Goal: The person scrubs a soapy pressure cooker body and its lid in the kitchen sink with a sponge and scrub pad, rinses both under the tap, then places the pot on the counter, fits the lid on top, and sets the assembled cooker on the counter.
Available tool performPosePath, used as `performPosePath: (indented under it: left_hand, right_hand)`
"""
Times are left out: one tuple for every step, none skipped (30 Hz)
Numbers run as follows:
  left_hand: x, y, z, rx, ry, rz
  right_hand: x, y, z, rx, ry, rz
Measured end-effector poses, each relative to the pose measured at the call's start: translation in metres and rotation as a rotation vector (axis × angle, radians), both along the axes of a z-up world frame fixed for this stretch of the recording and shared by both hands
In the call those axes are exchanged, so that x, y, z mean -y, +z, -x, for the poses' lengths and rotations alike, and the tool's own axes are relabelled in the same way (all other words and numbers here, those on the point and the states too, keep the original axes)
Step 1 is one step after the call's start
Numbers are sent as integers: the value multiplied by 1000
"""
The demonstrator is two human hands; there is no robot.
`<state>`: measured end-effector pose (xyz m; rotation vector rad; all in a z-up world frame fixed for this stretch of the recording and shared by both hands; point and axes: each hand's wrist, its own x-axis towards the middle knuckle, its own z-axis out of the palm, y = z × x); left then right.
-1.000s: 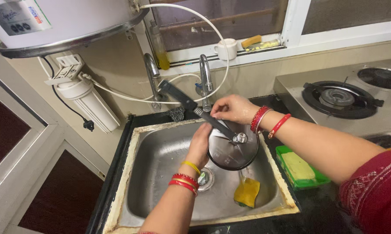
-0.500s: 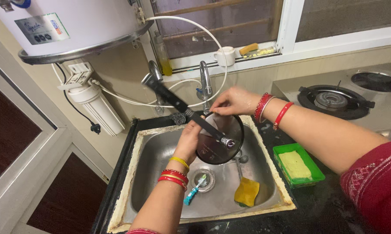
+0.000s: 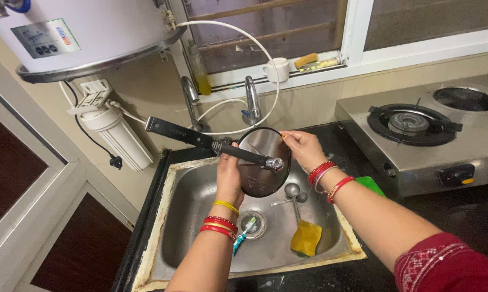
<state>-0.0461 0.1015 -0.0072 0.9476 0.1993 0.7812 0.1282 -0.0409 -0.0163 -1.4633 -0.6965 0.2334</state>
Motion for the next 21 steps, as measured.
performPosePath:
  left_hand:
    - [2,-1,-1,5,24,6]
    - [4,-2,-1,-3,23,30]
    - [6,-3,-2,-10,22,55]
    - [6,-3,-3,-16,23,79]
    - [6,-3,-5,-9,71,58]
    - [6,-2,-7,-2,120,36]
    - [6,-2,-10,5,168,13]
    - [6,-2,-13,30,169,18]
    - [6,-3,-15,56,169,22]
    - [6,-3,-17,82,169,25]
    - [5,-3,-18,99,170,47]
    - [6,-3,-20,116,168,68]
    - [8,-2,-22,133,165,89]
    - [9,0,-24,157,150,108]
    - [10,2,-25,180,134,127]
    - [10,5,-25,204,124,144]
    - [11,8,-24,189,189,163]
    - [12,11,-24,172,252,183]
    - [13,13,-23,155,315,202]
    - [15,16,-24,160,318,247]
    - [18,19,-25,166,322,291]
  right_hand:
    - [-1,-3,0,-27,15,-50]
    - [-1,-6,1,-55,32,-99]
    - [-2,-8,2,-68,20,-95]
    - [-3,-10,1,-81,10,-90]
    - [-3,-11,1,-93,0,-85]
    - [-4,-12,0,-212,59,-147]
    - [-6,-13,-1,-332,117,-209]
    - [-6,-14,-1,-455,175,-269]
    - [-7,-16,-2,-444,159,-324]
    - [-10,-18,-3,-433,143,-381]
    - [-13,-18,-4,-422,128,-437]
    - [-13,-19,-6,-440,130,-413]
    - [-13,-20,-6,-458,133,-390]
    - [-13,-20,-7,-473,137,-364]
    - [-14,-21,-7,-472,120,-375]
    - [-16,-23,-3,-471,109,-385]
    - [-18,-25,1,-471,97,-395]
    - [-19,-29,7,-513,108,-389]
    - [-21,-34,15,-554,118,-383]
    - [-22,-38,20,-593,128,-377]
    - [-23,-40,25,-634,122,-434]
